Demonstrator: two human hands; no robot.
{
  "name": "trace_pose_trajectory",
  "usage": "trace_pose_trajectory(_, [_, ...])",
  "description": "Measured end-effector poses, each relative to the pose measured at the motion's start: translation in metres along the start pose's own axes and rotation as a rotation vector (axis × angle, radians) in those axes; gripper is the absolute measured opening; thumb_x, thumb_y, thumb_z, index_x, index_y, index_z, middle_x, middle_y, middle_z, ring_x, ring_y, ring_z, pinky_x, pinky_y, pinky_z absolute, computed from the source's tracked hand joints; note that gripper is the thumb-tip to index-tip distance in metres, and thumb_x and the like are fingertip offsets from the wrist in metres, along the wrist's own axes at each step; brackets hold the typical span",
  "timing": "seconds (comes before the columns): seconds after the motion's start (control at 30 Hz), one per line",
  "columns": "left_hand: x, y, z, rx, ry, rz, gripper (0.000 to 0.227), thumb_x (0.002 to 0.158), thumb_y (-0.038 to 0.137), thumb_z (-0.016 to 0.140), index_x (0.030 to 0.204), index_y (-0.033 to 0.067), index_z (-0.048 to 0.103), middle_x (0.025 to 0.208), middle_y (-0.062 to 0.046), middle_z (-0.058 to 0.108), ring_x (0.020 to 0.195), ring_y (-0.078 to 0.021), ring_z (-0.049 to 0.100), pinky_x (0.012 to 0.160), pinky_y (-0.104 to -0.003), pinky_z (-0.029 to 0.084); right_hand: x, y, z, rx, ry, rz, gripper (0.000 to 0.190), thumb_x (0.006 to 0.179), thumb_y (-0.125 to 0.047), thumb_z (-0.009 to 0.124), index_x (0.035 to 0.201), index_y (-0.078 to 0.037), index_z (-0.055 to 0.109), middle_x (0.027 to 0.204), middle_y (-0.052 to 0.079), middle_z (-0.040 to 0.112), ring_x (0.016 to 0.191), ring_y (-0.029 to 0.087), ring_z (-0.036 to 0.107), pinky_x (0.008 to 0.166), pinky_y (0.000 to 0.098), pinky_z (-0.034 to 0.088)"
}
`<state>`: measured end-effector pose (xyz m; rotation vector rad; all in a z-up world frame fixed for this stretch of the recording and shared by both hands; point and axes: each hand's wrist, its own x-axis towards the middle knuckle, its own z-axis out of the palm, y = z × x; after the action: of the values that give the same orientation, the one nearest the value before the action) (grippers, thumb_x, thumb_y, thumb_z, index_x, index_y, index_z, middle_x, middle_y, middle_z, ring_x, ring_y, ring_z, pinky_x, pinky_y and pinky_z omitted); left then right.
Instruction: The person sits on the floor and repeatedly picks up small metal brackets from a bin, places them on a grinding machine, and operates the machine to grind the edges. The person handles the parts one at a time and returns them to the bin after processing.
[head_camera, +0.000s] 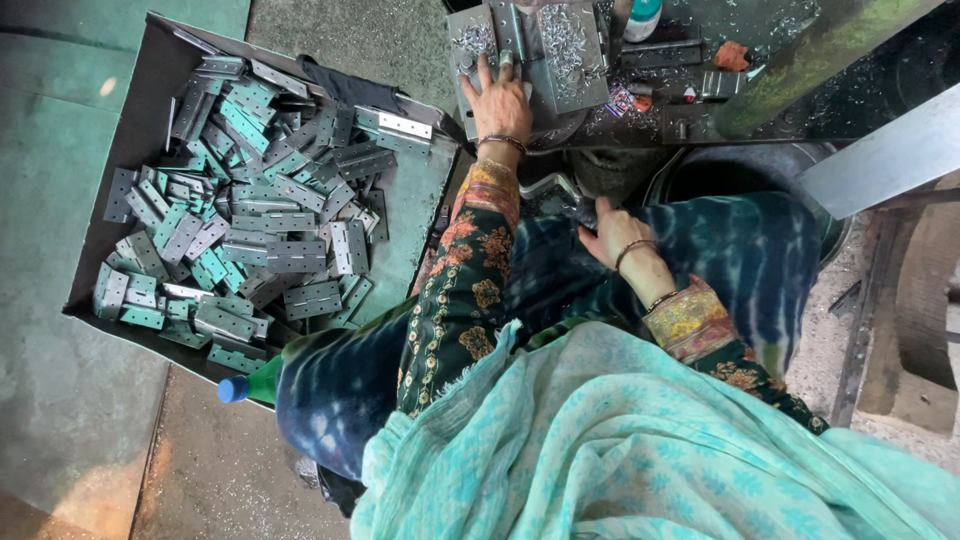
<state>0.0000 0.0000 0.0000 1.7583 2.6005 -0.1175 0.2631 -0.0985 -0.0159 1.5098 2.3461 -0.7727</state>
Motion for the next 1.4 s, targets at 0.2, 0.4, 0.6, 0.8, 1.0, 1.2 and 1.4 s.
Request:
trace_pose_trajectory(0.2, [-0.007, -0.002, -0.001, -0.147, 0.1, -0.011, 0.045, 0.104, 0.031, 0.045, 0.145, 0.017, 0.054, 0.152, 0.002, 0.049, 0.152, -0.0324, 0.021, 0.12, -0.069, 0.016, 0.029, 0.037, 0.081, 0.127, 0.194, -0.097, 0.065, 0.094, -0.048, 0.062, 0.14, -0.006, 0.044, 0.111, 0.025, 0.07, 0.096, 0.047, 0.069, 0.078, 0.0591, 0.056])
trace_pose_trajectory(0.4, [-0.012, -0.004, -0.003, -0.171, 0.219, 0.014, 0.048, 0.1, 0.035, 0.048, 0.144, 0.0164, 0.055, 0.15, 0.002, 0.05, 0.148, -0.0339, 0.023, 0.117, -0.069, 0.018, 0.022, 0.035, 0.074, 0.163, 0.262, -0.164, 0.07, 0.092, -0.047, 0.064, 0.146, -0.009, 0.04, 0.108, 0.028, 0.071, 0.095, 0.05, 0.067, 0.078, 0.0607, 0.054])
trace_pose_trajectory(0.6, [-0.059, -0.065, 0.039, -0.314, 0.475, 0.06, 0.031, 0.1, 0.031, 0.062, 0.125, 0.0131, 0.066, 0.148, -0.007, 0.054, 0.149, -0.0349, 0.033, 0.119, -0.063, 0.029, 0.002, 0.023, 0.014, 0.066, 0.146, -0.104, 0.076, 0.091, -0.051, 0.069, 0.148, -0.006, 0.044, 0.105, 0.036, 0.069, 0.098, 0.054, 0.067, 0.084, 0.0603, 0.054])
trace_pose_trajectory(0.8, [-0.12, -0.189, 0.103, -0.309, 0.471, -0.446, 0.034, 0.096, 0.031, 0.068, 0.128, 0.0185, 0.067, 0.136, -0.006, 0.058, 0.137, -0.0314, 0.047, 0.121, -0.057, 0.034, -0.008, 0.007, -0.021, 0.034, 0.17, -0.217, 0.071, 0.094, -0.047, 0.071, 0.146, -0.003, 0.049, 0.109, 0.036, 0.068, 0.101, 0.054, 0.065, 0.086, 0.0588, 0.052])
trace_pose_trajectory(1.0, [-0.182, -0.272, 0.165, -0.288, 0.094, -1.044, 0.053, 0.082, 0.034, 0.074, 0.133, 0.0231, 0.061, 0.151, -0.005, 0.044, 0.138, -0.0287, 0.042, 0.105, -0.059, 0.039, -0.013, 0.001, -0.026, 0.041, 0.115, -0.129, 0.071, 0.093, -0.046, 0.07, 0.146, -0.004, 0.048, 0.109, 0.034, 0.069, 0.102, 0.052, 0.066, 0.087, 0.0573, 0.052])
trace_pose_trajectory(1.2, [-0.188, -0.268, 0.202, -0.361, 0.069, -1.232, 0.042, 0.089, 0.025, 0.073, 0.13, 0.024, 0.063, 0.147, -0.006, 0.047, 0.132, -0.0276, 0.051, 0.101, -0.056, 0.046, -0.014, -0.002, -0.027, 0.043, 0.111, -0.101, 0.063, 0.093, -0.046, 0.068, 0.143, -0.011, 0.052, 0.109, 0.031, 0.07, 0.103, 0.051, 0.067, 0.09, 0.0576, 0.052])
trace_pose_trajectory(1.4, [-0.191, -0.257, 0.207, -0.646, 0.251, -1.238, 0.09, 0.062, 0.038, 0.094, 0.14, 0.0209, 0.051, 0.137, -0.019, 0.048, 0.116, -0.039, 0.057, 0.092, -0.052, 0.051, -0.013, -0.004, -0.026, 0.05, 0.092, -0.059, 0.066, 0.091, -0.048, 0.067, 0.144, -0.012, 0.05, 0.109, 0.031, 0.07, 0.104, 0.051, 0.066, 0.088, 0.0581, 0.052])
